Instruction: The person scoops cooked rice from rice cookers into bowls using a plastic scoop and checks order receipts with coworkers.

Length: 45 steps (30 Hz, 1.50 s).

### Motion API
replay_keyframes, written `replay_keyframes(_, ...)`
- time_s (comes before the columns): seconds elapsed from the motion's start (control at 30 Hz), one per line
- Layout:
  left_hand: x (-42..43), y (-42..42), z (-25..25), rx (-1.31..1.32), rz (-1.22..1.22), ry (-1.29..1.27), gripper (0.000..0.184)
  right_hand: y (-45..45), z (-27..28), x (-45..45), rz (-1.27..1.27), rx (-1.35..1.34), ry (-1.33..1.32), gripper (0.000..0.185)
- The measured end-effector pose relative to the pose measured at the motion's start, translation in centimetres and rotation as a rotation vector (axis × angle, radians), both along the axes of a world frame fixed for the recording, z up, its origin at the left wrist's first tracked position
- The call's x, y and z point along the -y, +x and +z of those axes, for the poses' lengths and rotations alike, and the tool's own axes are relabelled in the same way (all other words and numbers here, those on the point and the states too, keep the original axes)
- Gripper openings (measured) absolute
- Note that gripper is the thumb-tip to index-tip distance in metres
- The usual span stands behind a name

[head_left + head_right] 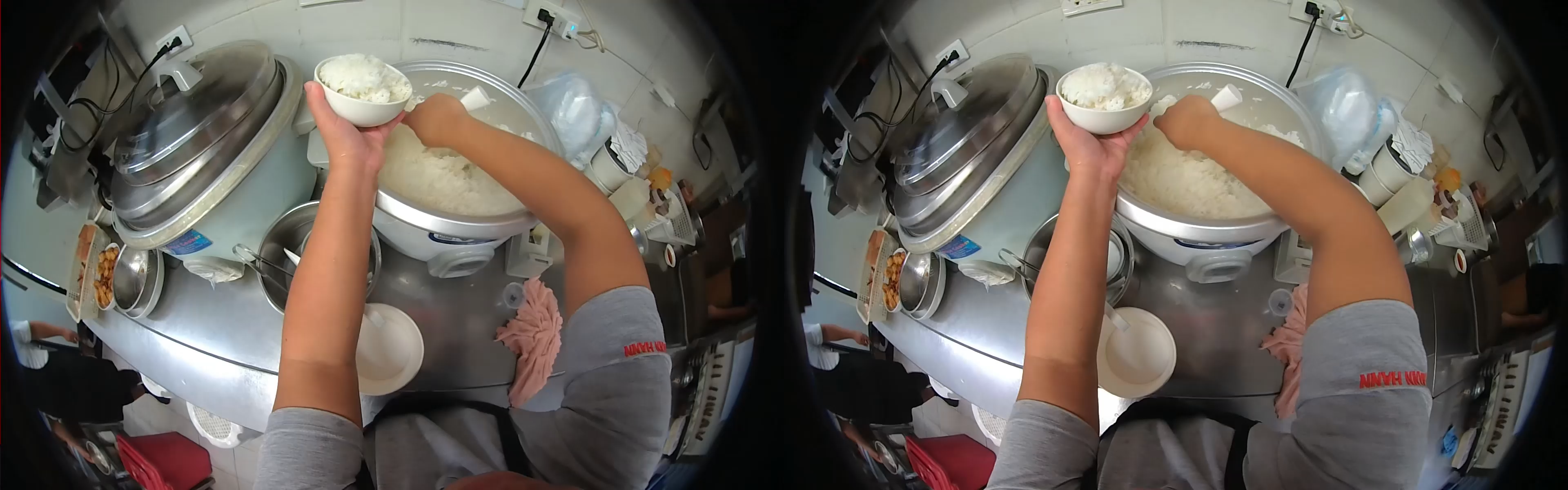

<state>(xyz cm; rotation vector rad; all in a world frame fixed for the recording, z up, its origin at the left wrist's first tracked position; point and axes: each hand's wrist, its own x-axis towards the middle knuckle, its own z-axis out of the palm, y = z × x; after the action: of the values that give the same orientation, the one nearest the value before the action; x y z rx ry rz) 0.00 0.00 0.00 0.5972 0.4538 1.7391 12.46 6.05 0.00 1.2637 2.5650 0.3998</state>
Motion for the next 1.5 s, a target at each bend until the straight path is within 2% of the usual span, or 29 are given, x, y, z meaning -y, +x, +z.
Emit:
replay_keyframes(0.1, 0.1, -0.1, 0.6, -0.037, 0.009, -0.003, 0.071, 0.0, -0.1, 2.2, -0.041, -0.118, -0.019, 0.023)
replay_keyframes(0.27, 0.4, 0.4, 0.5, -0.057, -0.012, -0.024, 0.069, 0.8, 0.1, 6.0, -0.068, -0.139, -0.132, 0.024)
replay_keyframes(0.37, 0.5, 0.5, 0.7, -0.056, -0.021, -0.055, 0.068, 1.7, 0.5, 7.6, -0.198, -0.232, -0.216, 0.024)
replay_keyframes(0.47, 0.4, 0.4, 0.6, -0.032, -0.085, -0.049, 0.068, 3.9, -2.5, 6.8, -0.131, -0.448, -0.162, 0.026)
replay_keyframes(0.57, 0.8, 0.3, 0.8, -0.016, -0.121, -0.028, 0.068, 5.7, -1.4, 5.3, -0.301, -0.595, -0.632, 0.029)
replay_keyframes(0.67, 0.4, 0.2, 0.5, 0.014, -0.148, -0.056, 0.066, 7.1, 2.9, 6.2, -0.528, -0.684, -0.575, 0.026)
replay_keyframes(0.73, 0.6, 0.2, 0.6, -0.022, -0.153, -0.034, 0.065, 7.9, 5.6, 6.7, -0.583, -0.776, -0.397, 0.023)
replay_keyframes(0.8, 0.7, 0.5, 0.6, -0.039, -0.168, -0.027, 0.064, 8.1, 7.0, 6.0, -0.633, -0.938, -0.358, 0.029)
replay_keyframes(0.93, 0.6, 0.4, 0.3, -0.056, -0.206, -0.025, 0.06, 4.7, 7.9, 6.5, -0.569, -1.137, -0.12, 0.035)
replay_keyframes(1.07, 0.0, 0.5, -0.2, -0.087, -0.216, -0.038, 0.059, -0.8, 4.4, 7.4, -0.426, -1.009, 0.282, 0.042)
replay_keyframes(1.17, 0.2, 0.4, -0.3, -0.022, -0.246, 0.046, 0.06, -4.3, 4.7, 12.3, -0.535, -0.794, 0.316, 0.048)
replay_keyframes(1.27, 0.9, 0.1, 0.2, 0.038, -0.311, -0.008, 0.063, -2.5, 4.3, 12.0, -0.449, -0.793, 0.376, 0.047)
replay_keyframes(1.37, 1.6, -0.1, 1.0, 0.111, -0.364, -0.044, 0.065, 1.1, 7.3, 11.5, -0.361, -0.928, 0.464, 0.04)
replay_keyframes(1.5, 1.7, -0.3, 1.0, 0.113, -0.412, -0.035, 0.067, 1.4, 8.8, 14.0, -0.294, -0.703, 0.514, 0.038)
